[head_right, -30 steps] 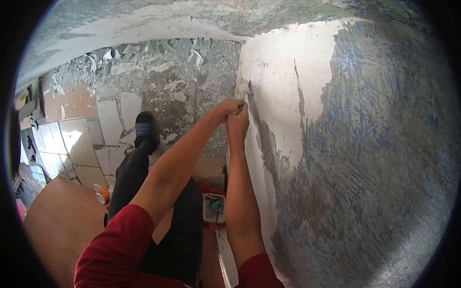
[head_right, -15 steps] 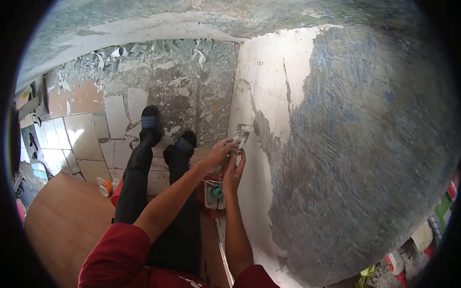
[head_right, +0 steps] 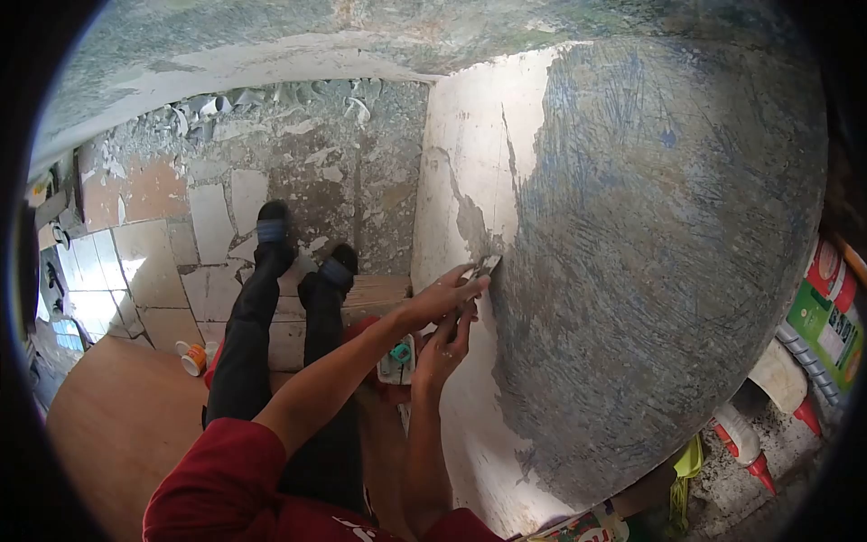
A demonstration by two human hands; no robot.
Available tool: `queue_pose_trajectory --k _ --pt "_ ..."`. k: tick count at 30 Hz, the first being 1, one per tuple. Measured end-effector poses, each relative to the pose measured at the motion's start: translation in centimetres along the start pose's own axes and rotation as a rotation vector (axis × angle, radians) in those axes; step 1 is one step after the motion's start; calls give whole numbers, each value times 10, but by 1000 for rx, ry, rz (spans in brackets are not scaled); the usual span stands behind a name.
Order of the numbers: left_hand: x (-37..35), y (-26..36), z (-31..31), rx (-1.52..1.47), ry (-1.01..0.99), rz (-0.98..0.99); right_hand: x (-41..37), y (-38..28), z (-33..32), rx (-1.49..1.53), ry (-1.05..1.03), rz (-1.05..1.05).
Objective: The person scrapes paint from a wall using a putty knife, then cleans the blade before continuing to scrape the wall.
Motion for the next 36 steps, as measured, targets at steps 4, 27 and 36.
queue_pose_trajectory --k 4,27,36 --pt "-6 23 -8 360 245 375 21 23 4 100 6 -84" --pt "16 44 -24 359 102 489 32 20 48 122 -6 -245" --pt "26 51 -25 270 166 475 34 2 48 90 -31 -90"
Point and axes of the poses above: each hand's wrist, its own x-axis towards the middle knuckle, its own z-axis out of the palm, y = z × x, the point moved 7 cm from there along x, towards the middle knuckle, and after that the axes turned 11 degrees about y, right-handed, at the moved point
